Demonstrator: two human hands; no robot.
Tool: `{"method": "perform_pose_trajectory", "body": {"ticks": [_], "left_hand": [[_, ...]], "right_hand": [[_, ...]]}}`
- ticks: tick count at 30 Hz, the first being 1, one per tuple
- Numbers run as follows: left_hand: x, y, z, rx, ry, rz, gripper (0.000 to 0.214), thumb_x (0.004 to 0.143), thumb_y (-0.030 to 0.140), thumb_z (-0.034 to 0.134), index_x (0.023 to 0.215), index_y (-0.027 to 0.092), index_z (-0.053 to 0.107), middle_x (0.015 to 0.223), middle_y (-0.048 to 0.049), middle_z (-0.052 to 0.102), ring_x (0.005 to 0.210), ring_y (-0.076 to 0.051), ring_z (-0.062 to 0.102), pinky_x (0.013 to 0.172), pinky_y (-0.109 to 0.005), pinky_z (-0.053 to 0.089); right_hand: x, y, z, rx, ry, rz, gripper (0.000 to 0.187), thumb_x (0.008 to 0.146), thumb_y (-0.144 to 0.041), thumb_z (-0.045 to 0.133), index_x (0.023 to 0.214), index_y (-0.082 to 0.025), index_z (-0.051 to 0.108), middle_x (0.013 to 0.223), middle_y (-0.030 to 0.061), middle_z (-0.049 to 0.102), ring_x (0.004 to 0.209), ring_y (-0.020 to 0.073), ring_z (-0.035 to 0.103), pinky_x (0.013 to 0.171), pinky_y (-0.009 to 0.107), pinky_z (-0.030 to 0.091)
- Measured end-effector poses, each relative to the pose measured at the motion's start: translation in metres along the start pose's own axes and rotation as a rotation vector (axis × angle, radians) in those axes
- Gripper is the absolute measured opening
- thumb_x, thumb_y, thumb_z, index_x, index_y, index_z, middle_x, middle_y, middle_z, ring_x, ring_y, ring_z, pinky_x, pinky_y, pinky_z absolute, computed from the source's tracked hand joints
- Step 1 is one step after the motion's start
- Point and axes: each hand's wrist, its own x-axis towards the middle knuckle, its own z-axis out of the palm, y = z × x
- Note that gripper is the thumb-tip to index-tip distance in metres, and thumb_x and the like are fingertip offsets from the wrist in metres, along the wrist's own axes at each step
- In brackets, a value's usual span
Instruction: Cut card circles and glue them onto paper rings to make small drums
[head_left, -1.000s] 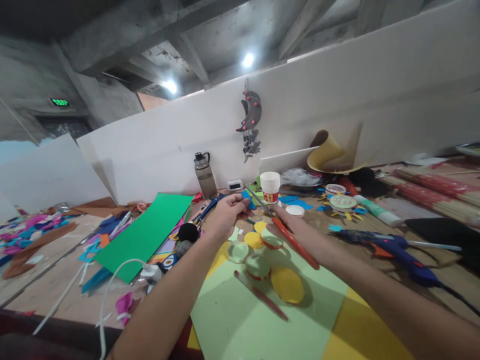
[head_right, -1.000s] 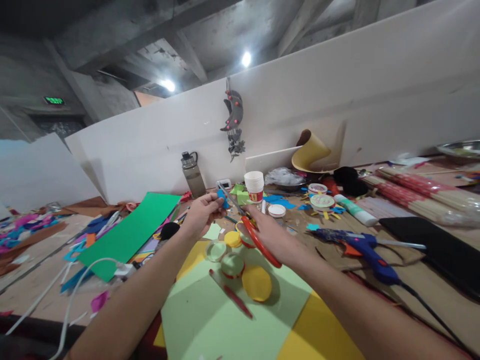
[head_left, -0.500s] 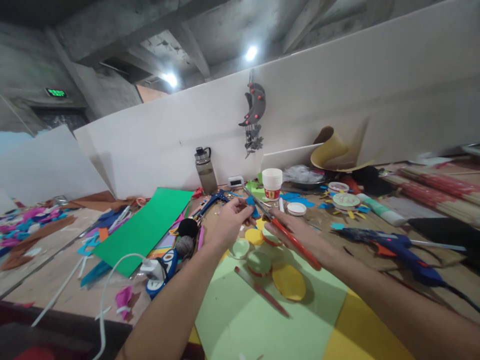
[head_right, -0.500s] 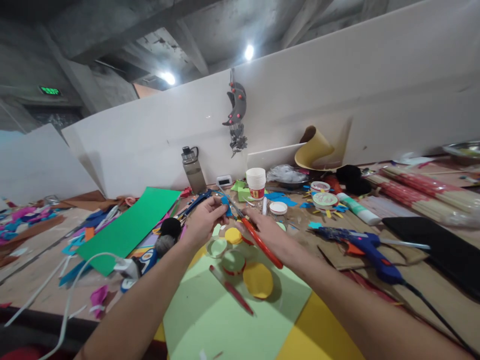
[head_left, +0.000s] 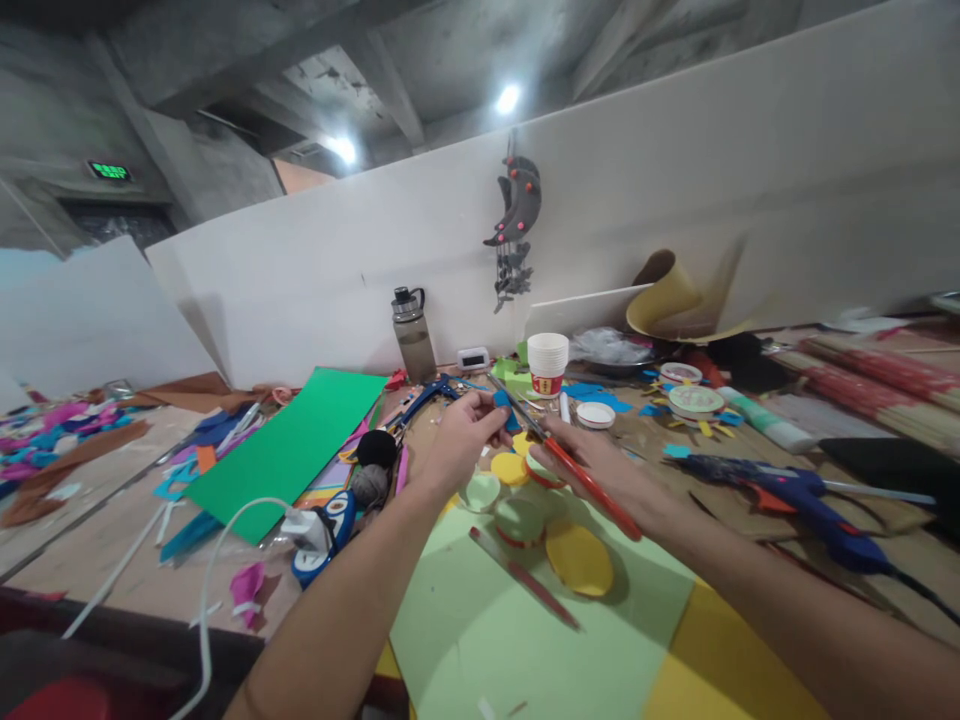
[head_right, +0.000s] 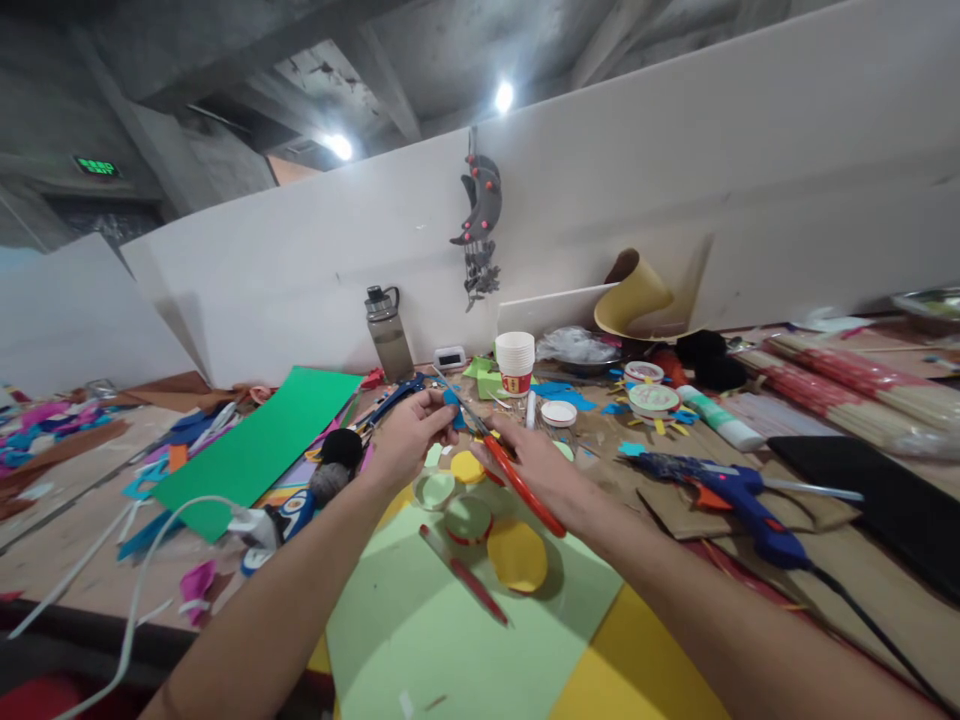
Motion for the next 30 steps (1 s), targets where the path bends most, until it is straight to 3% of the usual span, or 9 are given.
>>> {"method": "perform_pose_trajectory", "body": {"ticks": [10,23,30], "left_hand": [[-0.0002,0.0020,-0.0012,0.035,-0.007,-0.008,0.030,0.071,0.038,0.074,0.081,0.015,0.058,0.062,0.0022,0.060,0.051,-0.009,0.056,0.053,-0.022,0.041],[-0.0019,0.0057,-0.0017,0.106,-0.004,-0.004,0.026,0.074,0.038,0.070,0.077,0.016,0.057,0.054,0.0031,0.057,0.050,-0.009,0.054,0.050,-0.021,0.037],[-0.0019,0.0061,-0.0035,0.133,-0.006,-0.006,0.024,0.075,0.037,0.069,0.078,0.016,0.057,0.055,0.0029,0.058,0.050,-0.009,0.054,0.052,-0.021,0.037]], "right_hand": [[-0.0016,0.0024,-0.0005,-0.022,-0.013,-0.018,0.029,0.085,-0.049,0.053,0.085,-0.021,0.059,0.082,0.0039,0.067,0.074,0.0208,0.058,0.065,0.031,0.047],[-0.0019,0.0027,0.0007,-0.040,-0.016,0.011,0.040,0.086,-0.058,0.048,0.083,-0.020,0.059,0.078,0.0036,0.065,0.073,0.0205,0.058,0.065,0.032,0.047],[-0.0024,-0.0013,0.0000,0.044,-0.029,-0.005,0.040,0.085,-0.055,0.052,0.095,-0.019,0.065,0.083,0.0039,0.068,0.074,0.0195,0.058,0.065,0.030,0.047]]}}
